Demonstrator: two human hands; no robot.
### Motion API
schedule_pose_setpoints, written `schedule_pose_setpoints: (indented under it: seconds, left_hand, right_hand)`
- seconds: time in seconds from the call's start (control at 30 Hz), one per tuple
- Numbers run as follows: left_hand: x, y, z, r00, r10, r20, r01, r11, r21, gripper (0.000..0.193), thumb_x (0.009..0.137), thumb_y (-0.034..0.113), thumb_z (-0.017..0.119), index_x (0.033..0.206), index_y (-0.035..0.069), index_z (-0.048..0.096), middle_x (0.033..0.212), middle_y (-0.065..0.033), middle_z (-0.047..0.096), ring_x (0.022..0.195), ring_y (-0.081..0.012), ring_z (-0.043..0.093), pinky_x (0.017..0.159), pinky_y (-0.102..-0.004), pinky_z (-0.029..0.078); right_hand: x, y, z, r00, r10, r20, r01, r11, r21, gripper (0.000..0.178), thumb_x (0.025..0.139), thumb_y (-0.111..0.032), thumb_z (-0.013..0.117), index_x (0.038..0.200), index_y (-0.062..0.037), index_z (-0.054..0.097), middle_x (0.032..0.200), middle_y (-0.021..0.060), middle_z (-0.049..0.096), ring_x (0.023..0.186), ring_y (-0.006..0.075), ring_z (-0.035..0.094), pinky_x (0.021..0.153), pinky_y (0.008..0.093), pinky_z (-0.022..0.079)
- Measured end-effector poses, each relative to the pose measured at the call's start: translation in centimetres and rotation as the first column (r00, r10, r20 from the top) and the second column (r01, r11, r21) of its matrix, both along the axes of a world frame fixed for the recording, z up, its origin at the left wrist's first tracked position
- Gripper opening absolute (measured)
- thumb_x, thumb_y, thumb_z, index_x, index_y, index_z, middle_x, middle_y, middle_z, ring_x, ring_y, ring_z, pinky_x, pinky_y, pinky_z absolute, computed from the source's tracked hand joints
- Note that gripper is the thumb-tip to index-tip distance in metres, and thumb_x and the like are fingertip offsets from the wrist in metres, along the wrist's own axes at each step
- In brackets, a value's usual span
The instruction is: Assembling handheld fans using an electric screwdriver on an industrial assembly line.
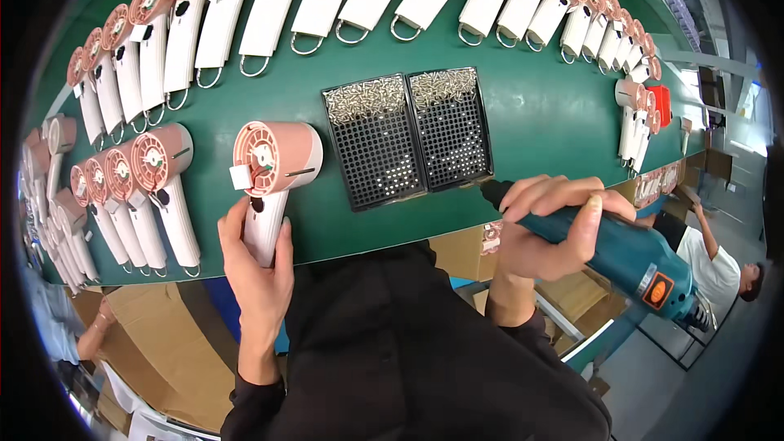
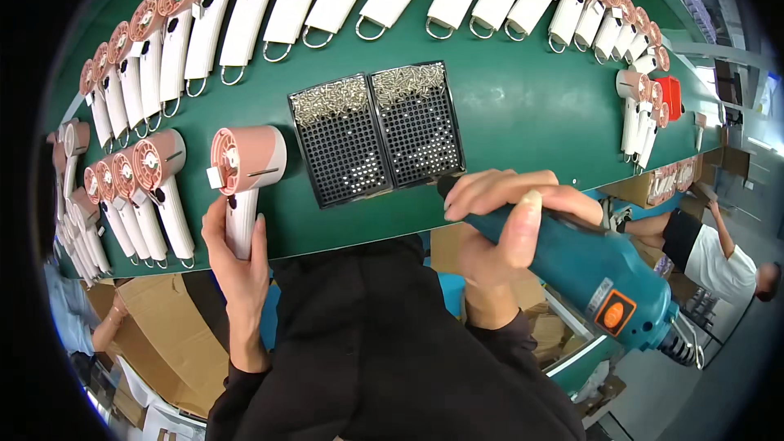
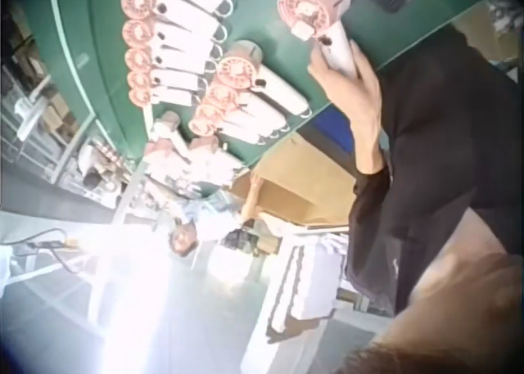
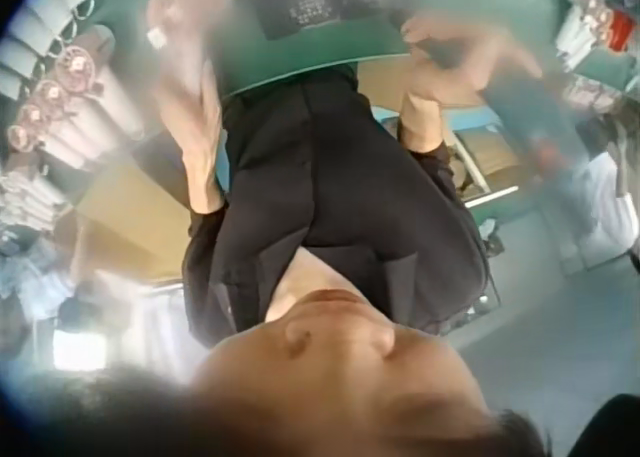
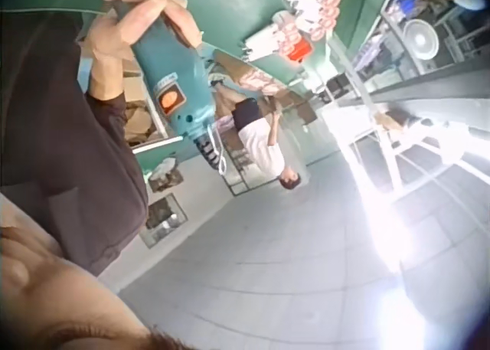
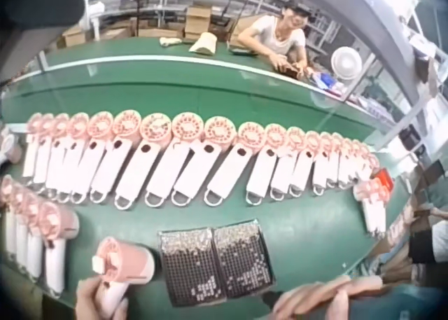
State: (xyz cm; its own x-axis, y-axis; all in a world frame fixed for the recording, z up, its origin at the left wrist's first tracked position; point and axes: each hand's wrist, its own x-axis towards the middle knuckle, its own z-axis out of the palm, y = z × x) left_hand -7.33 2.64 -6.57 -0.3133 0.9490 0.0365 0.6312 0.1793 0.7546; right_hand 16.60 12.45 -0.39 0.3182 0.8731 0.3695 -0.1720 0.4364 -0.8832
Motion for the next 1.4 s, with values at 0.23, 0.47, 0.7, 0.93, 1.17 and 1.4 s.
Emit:
schedule_pose_setpoints:
  seconds: [0.23,0.47,0.7,0.93,1.17,1.4]
  left_hand:
    - [-0.3,-0.4,0.3,0.99,-0.026,-0.14,0.024,1.0,-0.012,0.058,0.078,0.002,0.071,0.129,0.002,0.044,0.11,-0.0183,0.055,0.094,-0.0332,0.058,0.08,-0.0393,0.048]
    - [-0.5,0.0,0.5,0.974,-0.067,-0.216,0.061,0.998,-0.033,0.062,0.076,0.004,0.074,0.131,0.003,0.043,0.11,-0.0194,0.054,0.095,-0.0351,0.057,0.079,-0.0407,0.048]
    - [-0.9,0.0,1.6,0.981,-0.067,-0.184,0.053,0.995,-0.082,0.066,0.076,0.005,0.074,0.133,0.002,0.042,0.108,-0.02,0.054,0.092,-0.0357,0.056,0.078,-0.0412,0.047]
    - [-1.6,0.9,2.0,0.959,-0.249,-0.137,0.233,0.964,-0.124,0.071,0.073,0.0,0.069,0.138,0.011,0.043,0.096,-0.0121,0.052,0.08,-0.03,0.054,0.071,-0.039,0.046]
    - [-2.2,-0.5,2.5,0.918,-0.35,-0.187,0.321,0.932,-0.171,0.065,0.078,0.004,0.065,0.138,0.025,0.049,0.092,-0.0094,0.049,0.071,-0.0255,0.05,0.066,-0.036,0.045]
    - [-2.1,-1.9,1.6,0.922,-0.334,-0.194,0.316,0.941,-0.12,0.068,0.076,0.005,0.065,0.138,0.027,0.048,0.09,-0.0089,0.048,0.068,-0.0235,0.049,0.063,-0.0347,0.044]
  right_hand:
    - [0.0,0.0,-0.7,0.998,0.019,0.053,-0.017,0.999,-0.031,0.017,0.092,-0.011,0.046,0.102,-0.0058,0.032,0.062,0.013,0.049,0.039,0.0224,0.048,0.04,0.0381,0.049]
    - [0.2,0.1,-1.2,0.993,0.019,0.112,-0.014,0.999,-0.04,0.017,0.093,-0.012,0.046,0.1,-0.006,0.032,0.062,0.0132,0.049,0.039,0.022,0.049,0.039,0.0373,0.048]
    - [0.0,0.2,-2.0,0.989,0.06,0.131,-0.057,0.998,-0.026,0.016,0.093,-0.01,0.046,0.098,-0.0058,0.031,0.063,0.0135,0.05,0.042,0.0228,0.051,0.04,0.0378,0.048]
    - [-0.4,-0.4,-0.3,0.978,-0.151,0.145,0.155,0.988,-0.016,0.014,0.096,-0.022,0.035,0.091,-0.0085,0.037,0.061,0.0068,0.042,0.034,0.0158,0.042,0.033,0.0294,0.039]
    - [-3.9,-1.0,3.4,0.985,0.166,0.042,-0.171,0.968,0.183,0.03,0.095,-0.03,0.037,0.105,-0.0026,0.041,0.063,0.0084,0.04,0.035,0.0187,0.036,0.032,0.0319,0.038]
    - [-10.7,-1.5,3.7,0.921,0.381,0.076,-0.388,0.896,0.214,0.027,0.09,-0.027,0.048,0.101,-0.0018,0.044,0.06,0.006,0.04,0.032,0.0142,0.029,0.03,0.0293,0.032]
